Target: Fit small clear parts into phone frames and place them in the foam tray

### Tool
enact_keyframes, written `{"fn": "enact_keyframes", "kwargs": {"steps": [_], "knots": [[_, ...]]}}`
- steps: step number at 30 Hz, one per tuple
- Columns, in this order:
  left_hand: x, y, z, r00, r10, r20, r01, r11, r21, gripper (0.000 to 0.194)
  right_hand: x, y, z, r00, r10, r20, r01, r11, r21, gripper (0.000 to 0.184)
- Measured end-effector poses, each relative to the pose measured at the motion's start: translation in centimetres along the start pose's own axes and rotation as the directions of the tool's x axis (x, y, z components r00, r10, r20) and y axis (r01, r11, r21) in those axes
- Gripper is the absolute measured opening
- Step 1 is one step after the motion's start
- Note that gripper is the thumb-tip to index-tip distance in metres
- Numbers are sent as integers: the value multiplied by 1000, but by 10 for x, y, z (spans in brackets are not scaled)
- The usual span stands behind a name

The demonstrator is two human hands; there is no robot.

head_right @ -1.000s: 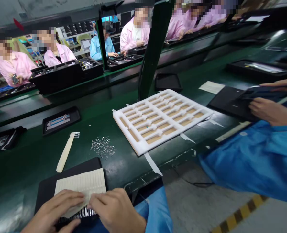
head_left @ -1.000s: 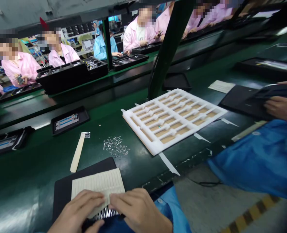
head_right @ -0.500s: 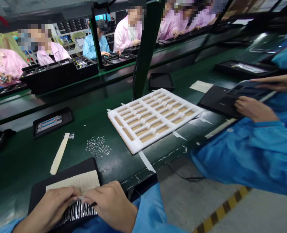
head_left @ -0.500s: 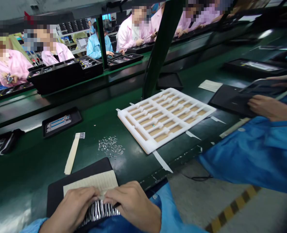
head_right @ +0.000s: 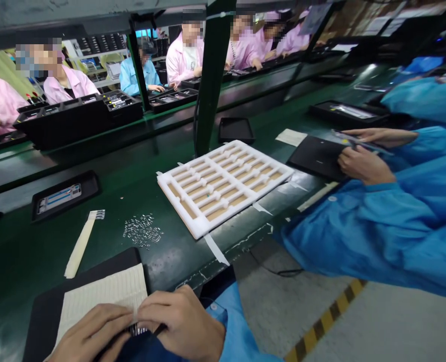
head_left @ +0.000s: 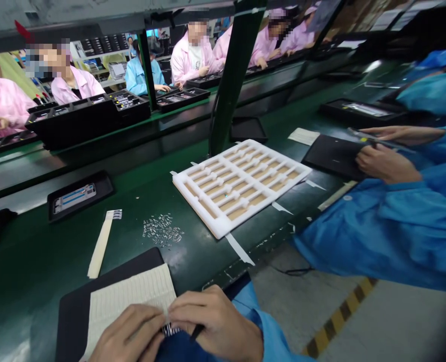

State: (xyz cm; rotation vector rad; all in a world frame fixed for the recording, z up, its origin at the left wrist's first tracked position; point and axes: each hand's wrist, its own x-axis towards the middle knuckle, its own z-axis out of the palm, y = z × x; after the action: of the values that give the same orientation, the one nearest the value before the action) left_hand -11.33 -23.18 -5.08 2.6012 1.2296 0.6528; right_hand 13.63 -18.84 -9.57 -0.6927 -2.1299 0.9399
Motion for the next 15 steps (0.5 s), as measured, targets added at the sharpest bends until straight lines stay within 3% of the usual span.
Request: {"fn": "enact_keyframes", "kwargs": {"steps": [2, 4, 8, 15], "knots": [[0, 1, 7, 998, -57, 13, 58, 992, -109, 18, 2, 0, 0, 997, 75, 21, -77, 994, 82, 22], [-2, -2, 10, 981, -177, 78, 190, 961, -203, 18, 4, -2, -2, 978, 201, 57, -208, 963, 171, 33], [-9, -14, 13, 881, -386, 273, 455, 848, -271, 20, 13, -6, -4, 925, 371, 84, -380, 896, 229, 28], [11, -28, 4, 831, -431, 351, 537, 785, -307, 33, 30, 1, 11, 894, 449, 8, -448, 891, 68, 14]]}}
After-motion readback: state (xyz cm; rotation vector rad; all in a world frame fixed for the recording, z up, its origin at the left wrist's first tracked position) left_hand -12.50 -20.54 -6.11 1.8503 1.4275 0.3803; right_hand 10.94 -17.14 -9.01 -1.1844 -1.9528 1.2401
